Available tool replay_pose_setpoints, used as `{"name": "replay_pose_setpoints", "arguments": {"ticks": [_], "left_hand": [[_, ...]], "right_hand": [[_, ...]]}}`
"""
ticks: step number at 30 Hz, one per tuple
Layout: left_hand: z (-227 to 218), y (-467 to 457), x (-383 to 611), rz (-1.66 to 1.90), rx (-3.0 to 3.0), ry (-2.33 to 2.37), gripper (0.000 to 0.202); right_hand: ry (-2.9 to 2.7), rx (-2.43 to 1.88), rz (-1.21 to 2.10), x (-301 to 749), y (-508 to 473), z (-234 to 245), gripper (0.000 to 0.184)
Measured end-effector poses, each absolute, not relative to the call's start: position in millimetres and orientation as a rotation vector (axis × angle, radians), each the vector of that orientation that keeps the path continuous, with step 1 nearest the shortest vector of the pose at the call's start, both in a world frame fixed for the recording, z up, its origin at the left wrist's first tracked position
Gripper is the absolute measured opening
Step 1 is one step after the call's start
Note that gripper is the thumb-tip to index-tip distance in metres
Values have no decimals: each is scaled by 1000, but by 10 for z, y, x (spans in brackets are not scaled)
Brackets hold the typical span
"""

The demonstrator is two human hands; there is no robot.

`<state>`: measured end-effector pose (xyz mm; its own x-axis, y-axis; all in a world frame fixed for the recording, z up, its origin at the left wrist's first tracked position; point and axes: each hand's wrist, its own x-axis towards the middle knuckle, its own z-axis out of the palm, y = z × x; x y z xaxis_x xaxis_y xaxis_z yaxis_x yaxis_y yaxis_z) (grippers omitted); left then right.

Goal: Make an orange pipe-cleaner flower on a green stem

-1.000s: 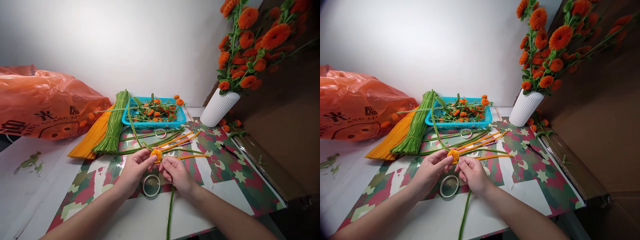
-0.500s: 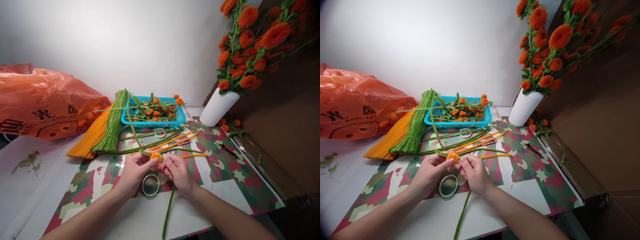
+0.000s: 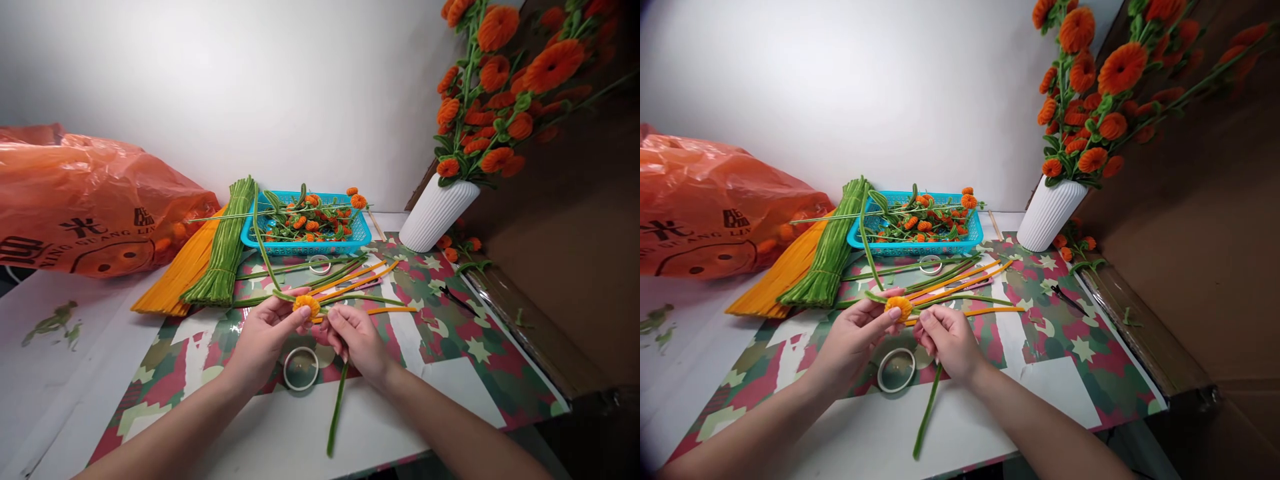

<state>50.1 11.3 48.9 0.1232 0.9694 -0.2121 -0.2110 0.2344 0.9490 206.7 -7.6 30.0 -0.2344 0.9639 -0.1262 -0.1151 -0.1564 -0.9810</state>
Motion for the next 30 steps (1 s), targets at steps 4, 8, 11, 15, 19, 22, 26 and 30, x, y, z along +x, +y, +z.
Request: {"name": "replay_pose_setpoints", "arguments": {"ticks": [4, 8, 11, 15, 19, 22, 26, 30], "left_hand": [[496, 127, 486, 1063, 965, 1060, 40], [450, 118, 497, 1038, 968, 1035, 31], [424, 97, 511, 998, 982, 998, 26], [418, 84, 515, 954, 978, 984, 26], [460, 112, 499, 1018, 964, 1026, 33], [482, 124, 499, 1046, 951, 1022, 31], [477, 105, 515, 982, 966, 974, 24], [495, 98, 508, 948, 1000, 987, 22]], "right_hand": [[-1261, -1106, 1461, 2101, -76, 354, 41], [-1313, -1084, 1405, 2096, -80, 359, 40], [-1347, -1066, 1412, 2093, -80, 331, 39], [-1357, -1074, 1432, 2107, -72, 302, 40], [-1303, -1089, 1560, 2136, -63, 301, 38], [-1308, -1096, 1577, 2144, -66, 324, 37], [-1395, -1087, 1529, 2128, -76, 370, 37], [-1389, -1086, 1496, 2134, -75, 374, 32]]}}
